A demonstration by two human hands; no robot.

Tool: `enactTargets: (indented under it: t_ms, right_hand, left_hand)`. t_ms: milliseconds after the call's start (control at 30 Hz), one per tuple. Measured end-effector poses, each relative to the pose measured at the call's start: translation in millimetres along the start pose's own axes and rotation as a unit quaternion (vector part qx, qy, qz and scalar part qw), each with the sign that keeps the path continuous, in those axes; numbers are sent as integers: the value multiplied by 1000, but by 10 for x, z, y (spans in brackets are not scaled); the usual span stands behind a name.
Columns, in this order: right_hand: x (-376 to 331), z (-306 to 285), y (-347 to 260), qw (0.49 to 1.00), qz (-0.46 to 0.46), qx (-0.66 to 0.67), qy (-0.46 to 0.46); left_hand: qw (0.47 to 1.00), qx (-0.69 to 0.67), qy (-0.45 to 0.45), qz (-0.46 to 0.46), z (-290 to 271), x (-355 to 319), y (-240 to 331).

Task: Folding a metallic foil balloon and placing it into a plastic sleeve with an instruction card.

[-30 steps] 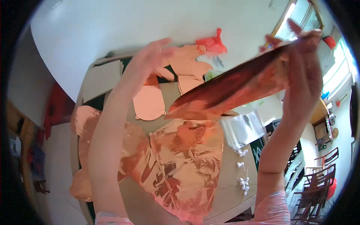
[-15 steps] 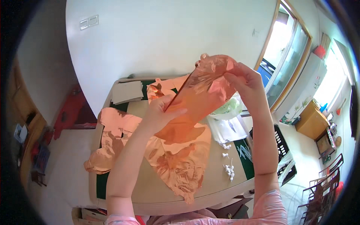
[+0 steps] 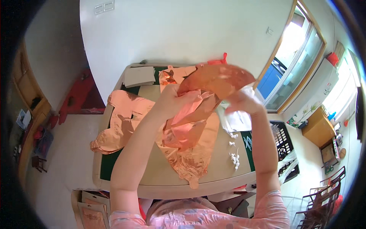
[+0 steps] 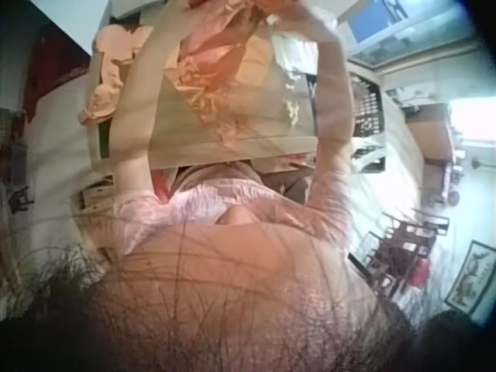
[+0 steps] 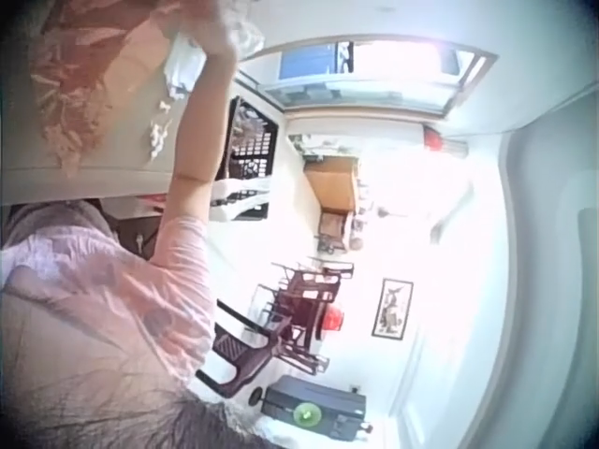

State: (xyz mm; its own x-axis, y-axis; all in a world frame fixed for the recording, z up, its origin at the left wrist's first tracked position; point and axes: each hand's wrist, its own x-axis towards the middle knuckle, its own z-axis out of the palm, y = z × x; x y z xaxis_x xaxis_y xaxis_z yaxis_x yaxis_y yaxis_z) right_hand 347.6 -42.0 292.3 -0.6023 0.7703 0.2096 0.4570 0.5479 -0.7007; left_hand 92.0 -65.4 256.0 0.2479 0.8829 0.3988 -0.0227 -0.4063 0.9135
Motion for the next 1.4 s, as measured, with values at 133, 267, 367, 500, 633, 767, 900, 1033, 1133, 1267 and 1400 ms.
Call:
enactTargets:
  t_ms: [133, 267, 367, 500, 633, 767, 900, 1033, 1133, 1267, 1400]
  right_hand:
    - [20, 670, 489, 972, -5, -61, -227]
    - [2, 932, 707, 949, -67, -251, -176]
    - [60, 867, 948, 955, -141, -253, -66]
    - [57, 827, 1471, 943, -142, -258, 152]
    - [106, 1184, 1930, 934, -103, -303, 158]
    - [-25, 1524, 2459, 928, -53, -332, 164]
    - [-91, 1648, 2645, 919, -27, -351, 177]
    - [-56, 1672, 2604, 921, -26, -343, 183]
    - [-61, 1685, 2614, 922, -21, -338, 187]
    - [-63, 1670, 2588, 918, -30, -343, 198]
    - [25, 1660, 2515, 914, -39, -342, 215]
  left_hand:
    - [999, 19, -23, -22, -138, -16, -3]
    - [996, 24, -12, 82, -211, -15, -113]
    - [998, 50, -34, -9, -266, -110, -93]
    - [972, 132, -37, 192, 103, -531, -297]
    - [936, 295, -9, 192, 346, -1142, -1264]
    - [911, 384, -52, 142, 544, -1468, -1990]
    - [901, 408, -77, 122, 601, -1589, -2175]
    - [887, 440, -77, 115, 584, -1576, -2183]
    - [884, 453, -73, 88, 609, -1586, -2255]
    - [882, 469, -26, 23, 637, -1593, -2228]
    - [858, 508, -12, -66, 636, -1593, -2213]
